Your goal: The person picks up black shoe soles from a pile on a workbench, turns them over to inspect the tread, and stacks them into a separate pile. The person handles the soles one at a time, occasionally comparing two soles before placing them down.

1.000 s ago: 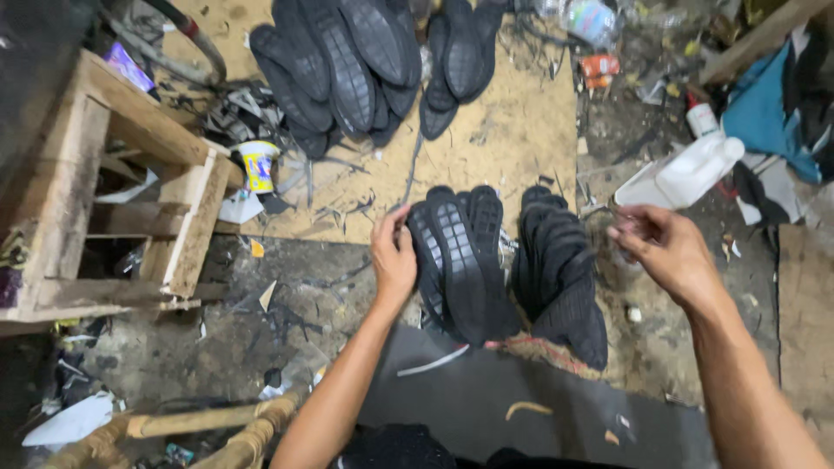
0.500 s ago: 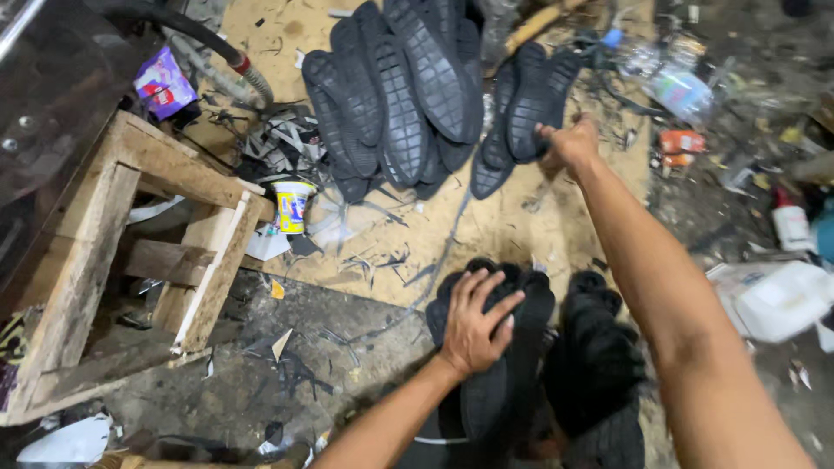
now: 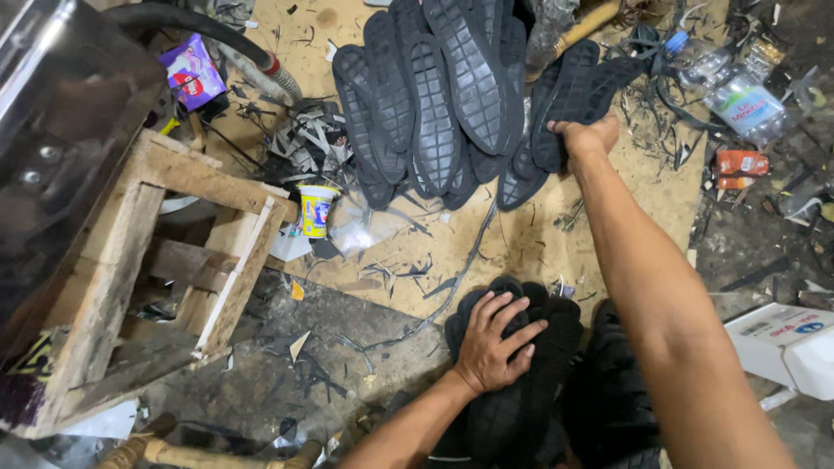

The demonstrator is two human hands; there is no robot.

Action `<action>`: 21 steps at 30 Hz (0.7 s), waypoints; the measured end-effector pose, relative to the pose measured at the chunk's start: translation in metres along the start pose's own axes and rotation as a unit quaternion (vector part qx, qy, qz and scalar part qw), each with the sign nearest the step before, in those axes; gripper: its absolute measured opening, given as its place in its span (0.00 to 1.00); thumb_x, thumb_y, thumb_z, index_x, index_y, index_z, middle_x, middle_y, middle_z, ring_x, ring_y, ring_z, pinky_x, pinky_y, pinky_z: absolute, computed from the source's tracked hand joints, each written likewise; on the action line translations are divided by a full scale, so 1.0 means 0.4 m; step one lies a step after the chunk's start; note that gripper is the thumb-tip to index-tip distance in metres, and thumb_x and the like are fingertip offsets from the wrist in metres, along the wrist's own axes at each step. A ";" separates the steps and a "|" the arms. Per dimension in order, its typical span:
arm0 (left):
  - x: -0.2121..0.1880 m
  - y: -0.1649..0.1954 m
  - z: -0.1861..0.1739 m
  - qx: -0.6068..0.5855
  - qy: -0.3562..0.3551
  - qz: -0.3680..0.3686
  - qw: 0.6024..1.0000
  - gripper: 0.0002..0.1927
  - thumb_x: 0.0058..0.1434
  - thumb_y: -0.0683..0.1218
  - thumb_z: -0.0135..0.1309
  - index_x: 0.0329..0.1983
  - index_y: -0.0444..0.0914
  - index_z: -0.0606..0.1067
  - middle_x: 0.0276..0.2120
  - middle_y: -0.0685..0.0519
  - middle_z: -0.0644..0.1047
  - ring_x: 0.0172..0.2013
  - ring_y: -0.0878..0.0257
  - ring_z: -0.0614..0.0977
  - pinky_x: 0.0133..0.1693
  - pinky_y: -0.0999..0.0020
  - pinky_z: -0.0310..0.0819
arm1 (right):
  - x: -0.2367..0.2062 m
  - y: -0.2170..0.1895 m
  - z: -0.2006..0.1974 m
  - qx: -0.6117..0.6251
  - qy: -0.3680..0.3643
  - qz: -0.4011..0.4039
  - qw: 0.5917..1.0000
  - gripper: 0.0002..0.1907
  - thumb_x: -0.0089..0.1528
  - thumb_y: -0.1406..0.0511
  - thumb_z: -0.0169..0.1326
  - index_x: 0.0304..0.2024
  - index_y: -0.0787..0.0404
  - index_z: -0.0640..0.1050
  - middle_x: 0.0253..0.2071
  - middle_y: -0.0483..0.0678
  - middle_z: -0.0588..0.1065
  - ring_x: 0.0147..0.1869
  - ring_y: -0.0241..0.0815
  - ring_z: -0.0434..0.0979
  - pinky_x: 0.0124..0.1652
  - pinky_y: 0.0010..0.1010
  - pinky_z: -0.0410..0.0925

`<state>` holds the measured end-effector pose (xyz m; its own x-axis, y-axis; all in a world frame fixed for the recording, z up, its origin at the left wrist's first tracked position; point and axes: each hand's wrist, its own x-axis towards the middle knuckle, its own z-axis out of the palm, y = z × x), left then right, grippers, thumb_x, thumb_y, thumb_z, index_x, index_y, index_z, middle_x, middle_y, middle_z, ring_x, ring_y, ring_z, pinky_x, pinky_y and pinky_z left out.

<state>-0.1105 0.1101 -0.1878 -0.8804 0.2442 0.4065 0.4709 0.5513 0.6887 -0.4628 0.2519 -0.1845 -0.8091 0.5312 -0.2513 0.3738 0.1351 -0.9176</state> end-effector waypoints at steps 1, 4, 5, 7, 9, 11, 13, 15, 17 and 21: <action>-0.002 0.003 0.000 0.002 -0.001 0.000 1.000 0.20 0.65 0.51 0.55 0.60 0.49 0.78 0.67 0.48 0.69 0.69 0.45 0.67 0.72 0.40 0.57 | 0.002 0.005 -0.001 0.020 0.003 -0.008 1.000 0.38 0.41 0.79 0.74 0.49 0.64 0.69 0.47 0.54 0.79 0.47 0.50 0.82 0.42 0.46 0.79; -0.009 0.007 -0.004 0.006 0.006 0.005 1.000 0.20 0.64 0.50 0.55 0.61 0.49 0.77 0.67 0.48 0.69 0.69 0.44 0.66 0.72 0.40 0.56 | -0.009 -0.020 -0.039 0.151 -0.059 -0.032 0.986 0.36 0.43 0.82 0.67 0.50 0.62 0.68 0.46 0.55 0.79 0.44 0.51 0.84 0.42 0.45 0.79; -0.012 0.009 -0.006 0.004 0.009 0.003 1.000 0.21 0.64 0.50 0.55 0.61 0.49 0.77 0.67 0.48 0.69 0.69 0.44 0.66 0.72 0.40 0.56 | -0.018 -0.027 -0.062 0.204 -0.092 -0.036 0.974 0.35 0.44 0.83 0.64 0.51 0.61 0.68 0.45 0.55 0.79 0.43 0.51 0.85 0.43 0.44 0.79; -0.022 0.019 -0.013 0.005 0.013 0.004 1.000 0.21 0.64 0.50 0.55 0.61 0.49 0.77 0.67 0.48 0.69 0.69 0.45 0.66 0.72 0.41 0.55 | -0.056 -0.065 -0.130 0.207 -0.146 -0.049 0.966 0.29 0.50 0.83 0.64 0.51 0.65 0.71 0.46 0.54 0.80 0.45 0.49 0.86 0.45 0.43 0.81; -0.030 0.034 -0.027 0.018 0.020 0.010 1.000 0.21 0.64 0.51 0.55 0.61 0.49 0.76 0.67 0.48 0.69 0.70 0.45 0.65 0.73 0.41 0.54 | -0.126 -0.124 -0.206 0.209 -0.225 -0.051 0.950 0.24 0.55 0.81 0.63 0.52 0.68 0.74 0.48 0.54 0.81 0.47 0.48 0.86 0.48 0.41 0.82; -0.036 0.065 -0.048 0.022 0.010 0.012 1.000 0.21 0.65 0.50 0.54 0.62 0.48 0.76 0.68 0.47 0.68 0.70 0.44 0.65 0.73 0.42 0.54 | -0.235 -0.176 -0.312 0.209 -0.318 -0.044 0.924 0.22 0.59 0.79 0.61 0.56 0.69 0.76 0.50 0.54 0.81 0.49 0.47 0.85 0.51 0.39 0.80; -0.048 0.118 -0.078 0.017 0.021 -0.017 0.999 0.22 0.68 0.52 0.51 0.64 0.47 0.74 0.67 0.46 0.68 0.71 0.44 0.65 0.73 0.42 0.52 | -0.380 -0.206 -0.407 0.179 -0.359 -0.070 0.913 0.21 0.60 0.79 0.62 0.56 0.68 0.77 0.50 0.53 0.80 0.49 0.45 0.83 0.50 0.38 0.77; -0.043 0.188 -0.098 -0.009 0.056 -0.067 0.996 0.22 0.72 0.54 0.47 0.67 0.46 0.71 0.67 0.46 0.68 0.72 0.46 0.64 0.74 0.42 0.50 | -0.532 -0.216 -0.522 0.168 -0.379 -0.085 0.906 0.23 0.59 0.77 0.63 0.57 0.66 0.76 0.49 0.50 0.79 0.49 0.42 0.81 0.51 0.36 0.75; -0.013 0.235 -0.127 -0.472 0.074 -0.226 0.849 0.28 0.71 0.62 0.36 0.72 0.50 0.61 0.70 0.44 0.65 0.72 0.48 0.63 0.72 0.48 0.48 | -0.695 -0.196 -0.612 0.173 -0.368 -0.039 0.913 0.27 0.54 0.75 0.63 0.57 0.63 0.75 0.48 0.48 0.80 0.48 0.41 0.82 0.50 0.37 0.76; -0.043 0.331 -0.212 -0.710 0.120 -0.274 0.637 0.38 0.72 0.68 0.26 0.76 0.40 0.55 0.74 0.48 0.61 0.74 0.54 0.60 0.73 0.52 0.51 | -1.012 -0.105 -0.692 0.127 -0.363 -0.087 0.919 0.40 0.50 0.74 0.67 0.63 0.62 0.66 0.56 0.51 0.74 0.57 0.42 0.76 0.55 0.37 0.71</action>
<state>-0.0283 0.1113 -0.0529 -0.9808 0.1022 -0.1661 -0.1778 -0.8191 0.5455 -0.0256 0.2627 0.0410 -0.9703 -0.1913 -0.1480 0.1664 -0.0841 -0.9825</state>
